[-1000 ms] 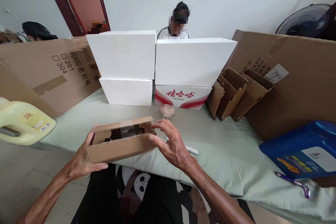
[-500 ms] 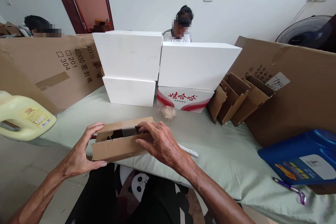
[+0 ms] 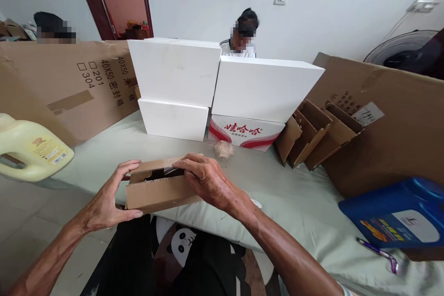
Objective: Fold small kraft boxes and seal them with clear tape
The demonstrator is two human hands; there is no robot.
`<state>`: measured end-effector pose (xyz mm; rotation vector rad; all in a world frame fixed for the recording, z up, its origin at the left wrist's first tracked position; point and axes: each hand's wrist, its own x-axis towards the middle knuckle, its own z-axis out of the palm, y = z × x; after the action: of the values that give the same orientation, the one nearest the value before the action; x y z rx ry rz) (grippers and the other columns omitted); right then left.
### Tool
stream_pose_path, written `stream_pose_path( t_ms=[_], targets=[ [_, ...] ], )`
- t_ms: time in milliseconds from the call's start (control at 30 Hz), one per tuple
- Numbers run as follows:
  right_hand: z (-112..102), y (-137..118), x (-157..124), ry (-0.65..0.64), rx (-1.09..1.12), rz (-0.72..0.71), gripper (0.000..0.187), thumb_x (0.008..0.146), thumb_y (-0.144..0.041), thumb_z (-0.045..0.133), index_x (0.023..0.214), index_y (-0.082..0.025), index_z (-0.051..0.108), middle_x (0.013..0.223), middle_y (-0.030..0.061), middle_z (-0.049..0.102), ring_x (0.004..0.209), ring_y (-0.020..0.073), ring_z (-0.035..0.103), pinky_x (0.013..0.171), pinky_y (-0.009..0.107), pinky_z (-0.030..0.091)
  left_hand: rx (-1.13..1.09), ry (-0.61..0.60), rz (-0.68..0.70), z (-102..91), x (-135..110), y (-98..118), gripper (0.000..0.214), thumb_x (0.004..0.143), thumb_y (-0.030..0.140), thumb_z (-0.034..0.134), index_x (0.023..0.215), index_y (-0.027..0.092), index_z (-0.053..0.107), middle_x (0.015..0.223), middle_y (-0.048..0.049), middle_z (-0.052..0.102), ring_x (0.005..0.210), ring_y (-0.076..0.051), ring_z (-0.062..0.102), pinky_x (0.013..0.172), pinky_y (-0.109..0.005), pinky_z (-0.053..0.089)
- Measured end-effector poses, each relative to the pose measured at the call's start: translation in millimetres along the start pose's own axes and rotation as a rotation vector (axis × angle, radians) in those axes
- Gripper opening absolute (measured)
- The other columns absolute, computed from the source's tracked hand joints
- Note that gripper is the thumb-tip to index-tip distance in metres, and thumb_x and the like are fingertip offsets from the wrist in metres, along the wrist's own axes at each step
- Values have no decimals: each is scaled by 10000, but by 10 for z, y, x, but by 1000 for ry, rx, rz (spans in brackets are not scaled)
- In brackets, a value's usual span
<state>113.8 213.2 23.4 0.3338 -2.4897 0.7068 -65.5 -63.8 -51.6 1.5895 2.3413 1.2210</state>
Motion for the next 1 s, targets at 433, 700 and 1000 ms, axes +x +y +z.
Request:
stream_pose_path(
  t_ms=[433,700,1000],
  targets=[
    [151,79,176,138,-46,-44,257,1107,-202,593,930,-212,779,830,17,624,712,126,572,639,278,435,8,-25,66,7,47,2,839,830,359,873,1551,338,444,1720,-175,378,1544,-414,501,1151,-565,564],
    [-198,366,398,809,346,279,222,981,-414,761,863,-235,705,730,-24,613,585,117,525,571,280,467,97,68,78,3,-23,-117,571,928,424,764,1448,330,547,1670,-150,438,1504,-413,524,1088,-550,592],
    [-155,1219,-345,874,320,627,417,817,-612,772,836,-198,721,720,18,702,597,140,596,526,260,496,212,330,27,-215,-9,-459,675,916,503,775,1528,382,515,1547,-112,507,1469,-471,524,1205,-759,482]
  ],
)
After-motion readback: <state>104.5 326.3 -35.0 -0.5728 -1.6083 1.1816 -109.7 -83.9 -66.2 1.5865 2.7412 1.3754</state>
